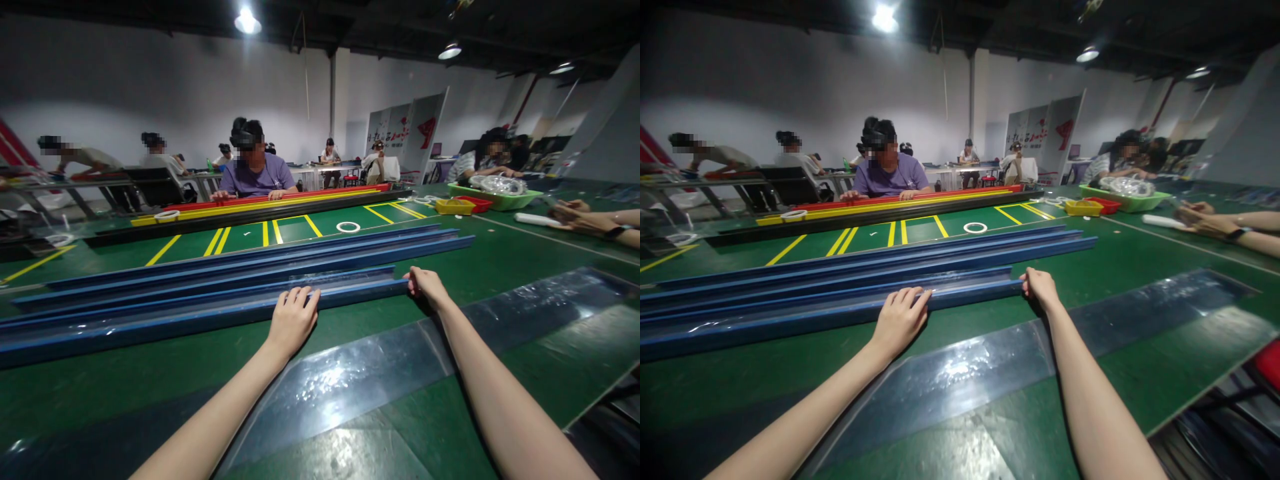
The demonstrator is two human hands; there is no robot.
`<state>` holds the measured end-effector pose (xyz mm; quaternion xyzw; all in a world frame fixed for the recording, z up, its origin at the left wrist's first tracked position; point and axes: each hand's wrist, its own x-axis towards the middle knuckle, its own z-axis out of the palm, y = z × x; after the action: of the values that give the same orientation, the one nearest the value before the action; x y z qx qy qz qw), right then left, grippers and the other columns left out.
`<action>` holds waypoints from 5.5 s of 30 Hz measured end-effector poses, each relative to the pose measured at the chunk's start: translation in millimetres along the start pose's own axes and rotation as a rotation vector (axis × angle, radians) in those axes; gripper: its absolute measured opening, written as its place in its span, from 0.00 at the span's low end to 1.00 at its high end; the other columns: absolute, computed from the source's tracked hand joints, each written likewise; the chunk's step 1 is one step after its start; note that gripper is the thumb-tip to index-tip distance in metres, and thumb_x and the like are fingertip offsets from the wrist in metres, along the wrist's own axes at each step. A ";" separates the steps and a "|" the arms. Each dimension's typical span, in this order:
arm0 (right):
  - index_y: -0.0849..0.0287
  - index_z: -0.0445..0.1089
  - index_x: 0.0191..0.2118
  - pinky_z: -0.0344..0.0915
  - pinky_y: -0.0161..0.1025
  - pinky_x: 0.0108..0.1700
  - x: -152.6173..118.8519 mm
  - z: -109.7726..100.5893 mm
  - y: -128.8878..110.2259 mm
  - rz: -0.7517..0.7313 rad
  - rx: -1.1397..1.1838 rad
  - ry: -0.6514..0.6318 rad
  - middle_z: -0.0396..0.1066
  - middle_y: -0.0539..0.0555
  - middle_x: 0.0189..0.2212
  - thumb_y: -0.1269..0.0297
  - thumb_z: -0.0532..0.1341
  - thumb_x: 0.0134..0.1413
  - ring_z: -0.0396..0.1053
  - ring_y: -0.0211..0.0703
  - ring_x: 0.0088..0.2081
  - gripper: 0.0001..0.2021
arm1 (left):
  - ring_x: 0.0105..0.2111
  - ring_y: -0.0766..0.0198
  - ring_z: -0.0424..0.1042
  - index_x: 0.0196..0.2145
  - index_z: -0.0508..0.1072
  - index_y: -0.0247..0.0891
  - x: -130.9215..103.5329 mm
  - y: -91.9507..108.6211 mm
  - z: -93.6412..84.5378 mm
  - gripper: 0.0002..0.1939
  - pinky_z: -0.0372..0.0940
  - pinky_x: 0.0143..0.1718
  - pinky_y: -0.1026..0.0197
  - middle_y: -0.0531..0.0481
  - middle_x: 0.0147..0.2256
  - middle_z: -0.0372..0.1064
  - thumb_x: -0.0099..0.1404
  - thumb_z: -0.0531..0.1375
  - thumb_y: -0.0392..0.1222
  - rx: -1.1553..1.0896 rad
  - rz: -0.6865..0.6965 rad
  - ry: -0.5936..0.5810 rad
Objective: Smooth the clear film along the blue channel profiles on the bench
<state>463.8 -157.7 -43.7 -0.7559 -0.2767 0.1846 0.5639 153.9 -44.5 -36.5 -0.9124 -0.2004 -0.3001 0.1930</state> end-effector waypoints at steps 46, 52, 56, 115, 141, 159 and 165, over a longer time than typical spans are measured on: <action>0.59 0.64 0.25 0.54 0.32 0.16 -18.7 24.9 -18.4 0.068 0.271 -0.419 0.54 0.45 0.09 0.39 0.45 0.48 0.56 0.33 0.12 0.27 | 0.43 0.54 0.63 0.46 0.66 0.35 0.6 2.8 -6.4 0.17 0.55 0.43 0.52 0.42 0.44 0.66 0.58 0.52 0.35 -0.001 -0.055 -0.050; 0.60 0.64 0.25 0.53 0.32 0.16 -19.7 26.2 -18.6 0.050 0.260 -0.445 0.55 0.45 0.10 0.41 0.47 0.48 0.56 0.33 0.13 0.25 | 0.43 0.54 0.63 0.45 0.66 0.35 0.5 2.1 -6.3 0.16 0.56 0.42 0.53 0.42 0.43 0.66 0.57 0.52 0.35 -0.006 -0.039 -0.039; 0.60 0.64 0.25 0.51 0.31 0.17 -18.7 27.2 -16.5 -0.007 0.186 -0.379 0.51 0.42 0.09 0.45 0.55 0.44 0.51 0.30 0.12 0.20 | 0.43 0.55 0.64 0.45 0.66 0.35 0.3 1.9 -5.7 0.16 0.56 0.42 0.54 0.42 0.44 0.66 0.58 0.51 0.35 -0.035 -0.011 -0.030; 0.58 0.56 0.20 0.48 0.30 0.17 -4.9 27.8 -9.2 -0.065 0.066 -0.458 0.50 0.40 0.09 0.51 0.60 0.40 0.51 0.28 0.13 0.17 | 0.43 0.58 0.62 0.48 0.61 0.41 49.9 15.7 -8.0 0.16 0.58 0.40 0.56 0.48 0.44 0.64 0.63 0.47 0.40 -0.185 0.161 -0.323; 0.63 0.68 0.23 0.46 0.31 0.18 -5.4 26.8 -13.4 -0.137 -0.063 -0.335 0.56 0.44 0.10 0.58 0.61 0.34 0.51 0.29 0.13 0.12 | 0.36 0.61 0.65 0.34 0.69 0.38 53.6 1.1 -18.7 0.14 0.60 0.30 0.64 0.48 0.35 0.66 0.64 0.46 0.44 -0.129 0.057 -0.476; 0.63 0.69 0.22 0.49 0.32 0.16 -4.9 28.5 -11.8 -0.132 -0.152 -0.280 0.58 0.46 0.09 0.60 0.61 0.34 0.52 0.30 0.13 0.10 | 0.39 0.61 0.65 0.36 0.68 0.37 50.7 1.5 -13.7 0.10 0.61 0.34 0.63 0.46 0.37 0.67 0.62 0.50 0.43 -0.160 0.043 -0.499; 0.63 0.70 0.22 0.49 0.31 0.16 -3.6 28.3 -11.5 -0.127 -0.177 -0.279 0.60 0.47 0.10 0.64 0.60 0.33 0.53 0.30 0.13 0.08 | 0.39 0.60 0.66 0.35 0.68 0.37 51.1 1.9 -13.9 0.11 0.62 0.34 0.63 0.46 0.37 0.67 0.63 0.49 0.43 -0.147 0.059 -0.507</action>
<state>441.9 -136.3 -41.2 -0.7507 -0.4148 0.2267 0.4615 186.0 -40.0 5.3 -0.9756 -0.1931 -0.0698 0.0783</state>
